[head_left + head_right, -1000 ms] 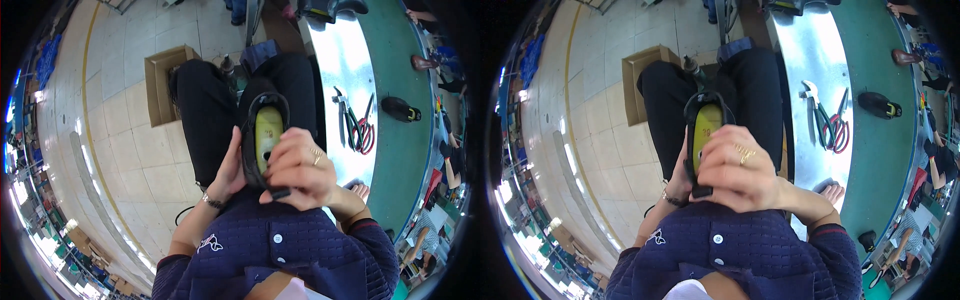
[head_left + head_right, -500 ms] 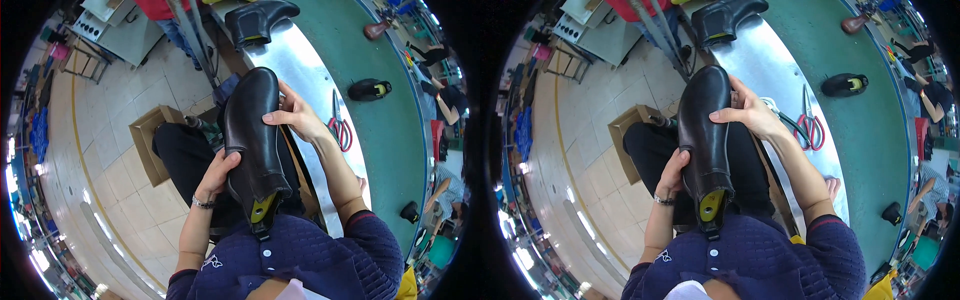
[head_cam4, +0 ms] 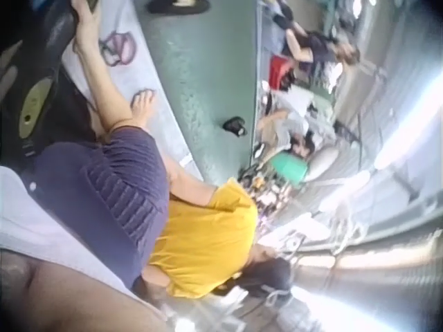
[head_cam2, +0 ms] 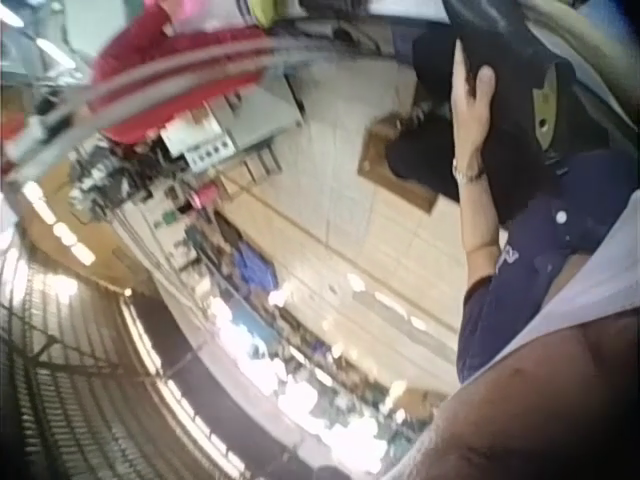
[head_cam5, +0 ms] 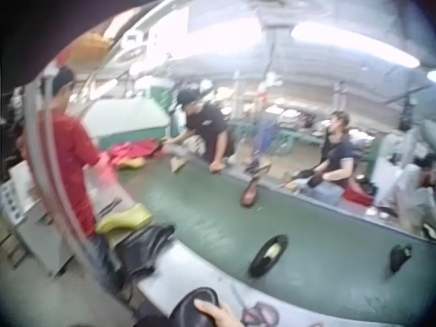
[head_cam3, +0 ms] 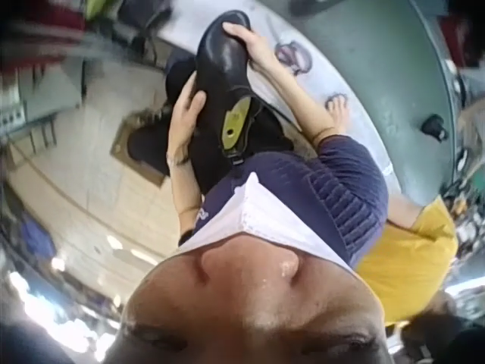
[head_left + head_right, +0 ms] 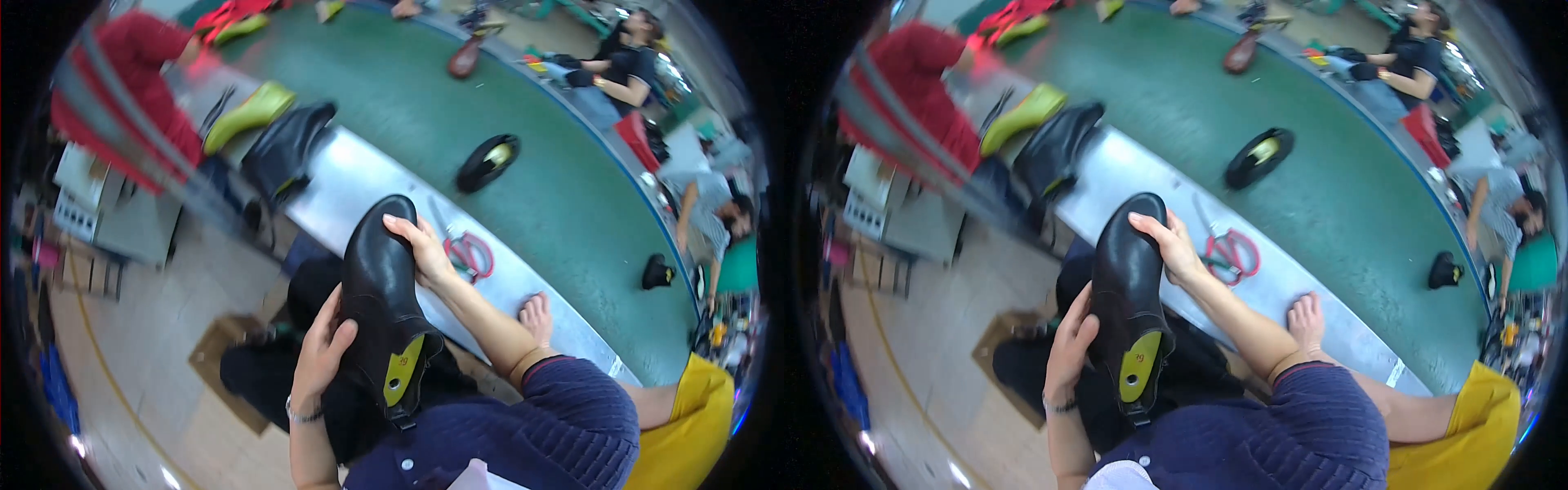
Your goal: Manually inspect and refine the assembly of a black leather boot during manufacturing.
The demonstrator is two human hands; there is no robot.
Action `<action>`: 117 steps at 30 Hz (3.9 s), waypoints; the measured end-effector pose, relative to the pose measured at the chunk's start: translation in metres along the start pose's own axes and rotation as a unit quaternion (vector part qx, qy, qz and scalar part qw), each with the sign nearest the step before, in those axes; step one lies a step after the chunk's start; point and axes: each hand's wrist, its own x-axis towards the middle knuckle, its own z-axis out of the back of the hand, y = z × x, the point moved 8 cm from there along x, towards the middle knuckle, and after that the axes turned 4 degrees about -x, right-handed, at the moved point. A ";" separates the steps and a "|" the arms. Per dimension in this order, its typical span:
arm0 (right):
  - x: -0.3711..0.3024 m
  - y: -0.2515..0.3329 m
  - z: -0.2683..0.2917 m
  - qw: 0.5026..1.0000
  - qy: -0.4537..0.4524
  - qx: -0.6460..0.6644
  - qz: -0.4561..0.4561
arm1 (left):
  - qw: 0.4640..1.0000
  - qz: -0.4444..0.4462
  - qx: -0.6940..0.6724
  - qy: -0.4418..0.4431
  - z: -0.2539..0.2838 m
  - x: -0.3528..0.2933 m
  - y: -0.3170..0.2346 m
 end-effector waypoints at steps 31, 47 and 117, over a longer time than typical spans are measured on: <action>0.016 0.124 0.196 0.873 -0.257 -0.374 0.179 | 0.991 0.115 -0.043 -0.050 0.047 -0.035 0.056; -0.046 0.212 0.064 0.894 -0.087 -0.317 0.306 | 0.982 0.006 0.171 -0.083 0.062 -0.064 -0.004; -0.085 -0.067 -0.187 0.614 0.447 -0.622 0.190 | 0.937 -0.046 -0.213 -0.272 0.072 -0.093 0.077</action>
